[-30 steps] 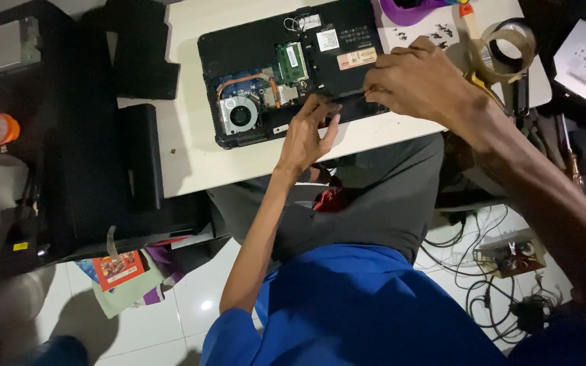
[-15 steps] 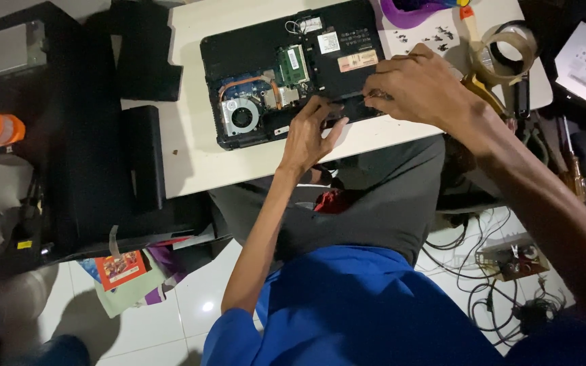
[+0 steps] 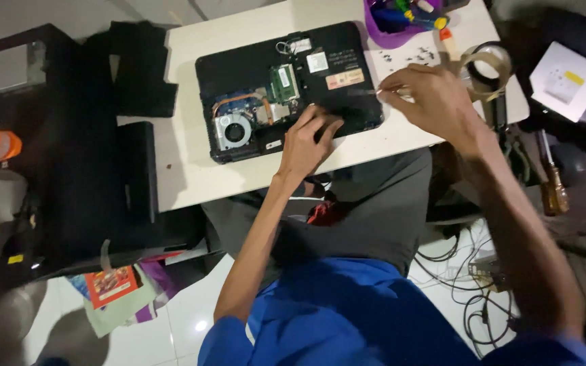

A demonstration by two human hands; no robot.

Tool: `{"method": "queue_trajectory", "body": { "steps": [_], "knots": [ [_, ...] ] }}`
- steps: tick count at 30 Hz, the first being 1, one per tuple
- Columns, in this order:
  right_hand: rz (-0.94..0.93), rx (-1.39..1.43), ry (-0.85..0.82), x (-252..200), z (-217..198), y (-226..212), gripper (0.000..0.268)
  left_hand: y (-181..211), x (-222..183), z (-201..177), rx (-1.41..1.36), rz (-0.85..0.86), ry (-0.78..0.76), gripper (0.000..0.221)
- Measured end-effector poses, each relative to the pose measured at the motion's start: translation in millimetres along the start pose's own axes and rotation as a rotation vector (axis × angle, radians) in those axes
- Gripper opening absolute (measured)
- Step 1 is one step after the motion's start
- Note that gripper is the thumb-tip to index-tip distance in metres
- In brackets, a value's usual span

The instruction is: The person works at a bench on a laptop with its back cover removed, using a screwdriver to unscrew and remove screws from the chassis and set them on the table. They handle small internal components, reposition the laptop, and continue loosening screws along the edge of the base.

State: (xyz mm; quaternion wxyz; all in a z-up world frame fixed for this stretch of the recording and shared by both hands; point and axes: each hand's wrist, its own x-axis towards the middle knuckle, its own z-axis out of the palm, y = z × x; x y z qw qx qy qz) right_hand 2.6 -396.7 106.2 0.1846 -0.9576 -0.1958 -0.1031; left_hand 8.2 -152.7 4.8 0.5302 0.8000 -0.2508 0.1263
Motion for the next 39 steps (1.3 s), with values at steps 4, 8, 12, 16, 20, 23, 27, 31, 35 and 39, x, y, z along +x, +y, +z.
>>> {"method": "queue_trajectory", "body": {
  "steps": [4,8,12,16,20,23,27,31,35,39],
  "knots": [
    [0.175,0.115,0.213,-48.2,37.5,62.0,0.029,-8.4,52.8,42.5,0.075,0.208,0.133,0.009],
    [0.407,0.378,0.405,-84.8,32.7,27.9,0.025,-32.4,114.4,90.9,0.196,0.235,-0.127,0.005],
    [0.554,0.532,0.442,-113.3,38.2,21.5,0.018,-43.3,142.9,129.8,0.302,0.168,-0.235,0.005],
    [0.593,0.589,0.411,-123.7,32.9,13.8,0.017,-53.8,147.6,147.1,0.338,0.228,-0.209,0.005],
    [0.639,0.669,0.425,-131.0,43.4,16.6,0.019,-52.1,149.3,145.8,0.293,0.184,-0.242,0.013],
    [0.64,0.673,0.417,-129.7,47.7,15.8,0.023,-63.0,149.7,146.5,0.28,0.195,-0.267,0.034],
    [0.604,0.705,0.38,-132.9,59.8,18.9,0.029,-56.8,146.7,125.2,0.225,0.235,-0.303,0.019],
    [0.571,0.87,0.363,-124.9,71.6,14.8,0.018,-25.4,124.8,63.0,0.167,0.28,-0.31,0.019],
    [0.382,0.553,0.367,-106.3,75.8,1.9,0.011,-10.8,82.7,-2.4,0.238,0.293,-0.384,0.035],
    [0.34,0.288,0.377,-75.6,78.3,-16.9,0.024,-8.4,35.6,-47.3,0.519,0.223,-0.394,0.072]
  ]
}}
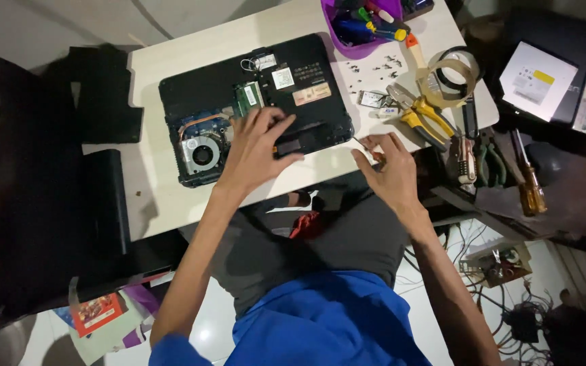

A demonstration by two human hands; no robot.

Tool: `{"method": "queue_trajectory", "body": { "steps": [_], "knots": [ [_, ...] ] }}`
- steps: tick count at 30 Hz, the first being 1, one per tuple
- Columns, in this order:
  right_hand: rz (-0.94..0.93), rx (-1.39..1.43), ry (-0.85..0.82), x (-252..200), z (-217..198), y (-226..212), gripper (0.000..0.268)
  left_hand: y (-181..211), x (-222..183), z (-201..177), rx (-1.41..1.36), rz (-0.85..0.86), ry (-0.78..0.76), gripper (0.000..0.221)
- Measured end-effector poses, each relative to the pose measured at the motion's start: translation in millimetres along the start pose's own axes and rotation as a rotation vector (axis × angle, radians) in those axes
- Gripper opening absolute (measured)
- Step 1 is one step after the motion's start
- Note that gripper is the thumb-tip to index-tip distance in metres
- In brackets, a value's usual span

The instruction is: The person works at a bench on a laptop with its back cover removed, using a screwdriver to unscrew and remove screws from the chassis and set them on the table. They handle small internal components, reposition the laptop, and continue loosening screws along the edge of the base.

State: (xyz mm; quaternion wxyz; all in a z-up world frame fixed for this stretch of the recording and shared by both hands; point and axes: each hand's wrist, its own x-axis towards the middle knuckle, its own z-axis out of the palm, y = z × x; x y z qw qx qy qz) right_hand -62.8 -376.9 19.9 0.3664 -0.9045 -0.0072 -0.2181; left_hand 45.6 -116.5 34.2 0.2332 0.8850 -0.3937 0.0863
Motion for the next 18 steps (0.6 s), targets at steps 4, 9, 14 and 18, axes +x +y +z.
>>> {"method": "queue_trajectory", "body": {
  "steps": [4,9,14,18],
  "knots": [
    [0.167,-0.037,-0.105,11.9,11.0,-2.2,0.045,-6.8,-35.5,-6.6,0.143,-0.053,-0.005,0.08],
    [0.157,-0.12,-0.147,24.6,23.6,-2.3,0.057,-15.5,-49.3,-3.5,0.181,-0.126,0.008,0.071],
    [0.095,-0.185,-0.128,27.7,26.1,-5.6,0.061,-22.5,-55.7,4.0,0.173,-0.088,0.065,0.068],
    [0.027,-0.263,-0.044,29.7,41.3,18.2,0.053,-20.2,-53.5,8.4,0.17,-0.003,0.191,0.059]
  ]
}}
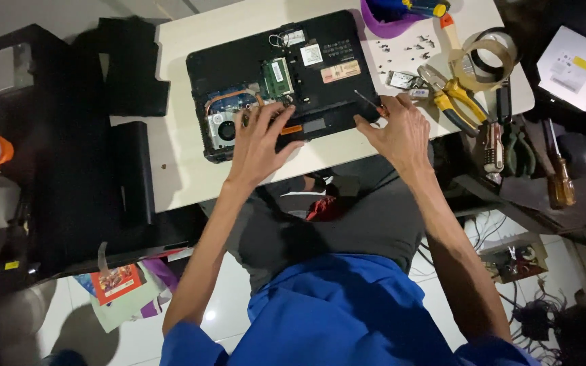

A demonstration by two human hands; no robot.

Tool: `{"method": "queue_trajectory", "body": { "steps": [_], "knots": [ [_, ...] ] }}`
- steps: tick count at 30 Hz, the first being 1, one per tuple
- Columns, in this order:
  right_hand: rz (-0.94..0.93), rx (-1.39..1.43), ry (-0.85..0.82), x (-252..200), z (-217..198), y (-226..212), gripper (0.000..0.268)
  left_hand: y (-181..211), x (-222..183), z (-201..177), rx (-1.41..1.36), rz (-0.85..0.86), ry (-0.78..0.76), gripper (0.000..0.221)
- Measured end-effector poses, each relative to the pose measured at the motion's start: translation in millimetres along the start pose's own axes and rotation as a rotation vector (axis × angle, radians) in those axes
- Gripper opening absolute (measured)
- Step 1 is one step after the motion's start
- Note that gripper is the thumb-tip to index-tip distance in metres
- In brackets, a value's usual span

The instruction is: The person works at a bench on a laptop with its back cover removed, using a screwdriver to unscrew and remove screws from the chassis and set them on the table. They handle small internal components, reposition the laptop, and continue loosening screws along the edge of the base.

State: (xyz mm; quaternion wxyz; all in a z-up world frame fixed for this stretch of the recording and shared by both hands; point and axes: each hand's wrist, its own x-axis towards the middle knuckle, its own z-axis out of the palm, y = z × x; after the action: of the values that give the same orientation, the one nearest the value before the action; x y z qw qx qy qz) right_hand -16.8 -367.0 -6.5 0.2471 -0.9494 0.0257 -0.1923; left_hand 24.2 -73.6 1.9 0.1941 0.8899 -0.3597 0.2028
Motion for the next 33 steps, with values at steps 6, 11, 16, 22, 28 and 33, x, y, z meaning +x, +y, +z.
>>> {"method": "queue_trajectory", "body": {
  "steps": [6,11,16,22,28,33],
  "knots": [
    [-0.014,-0.07,0.016,2.9,5.2,4.2,0.057,4.1,3.0,20.1,0.115,0.156,0.107,0.041],
    [-0.023,-0.098,-0.006,13.8,-14.6,-14.9,0.055,9.7,6.3,4.9,0.089,0.174,0.224,0.032],
    [-0.075,-0.228,-0.032,35.2,-32.1,-22.4,0.059,-3.9,3.8,-32.9,0.133,0.17,0.291,0.035],
    [0.075,-0.285,-0.209,72.9,-54.6,-35.1,0.052,-39.0,-16.9,-75.5,0.159,0.009,0.263,0.071],
    [-0.019,-0.317,-0.285,99.2,-81.3,-62.0,0.053,-60.5,-20.7,-93.6,0.0,-0.145,0.412,0.062],
    [0.021,-0.171,-0.347,112.3,-90.1,-68.4,0.045,-56.8,-5.9,-103.1,-0.319,-0.244,0.546,0.06]
  ]
}}
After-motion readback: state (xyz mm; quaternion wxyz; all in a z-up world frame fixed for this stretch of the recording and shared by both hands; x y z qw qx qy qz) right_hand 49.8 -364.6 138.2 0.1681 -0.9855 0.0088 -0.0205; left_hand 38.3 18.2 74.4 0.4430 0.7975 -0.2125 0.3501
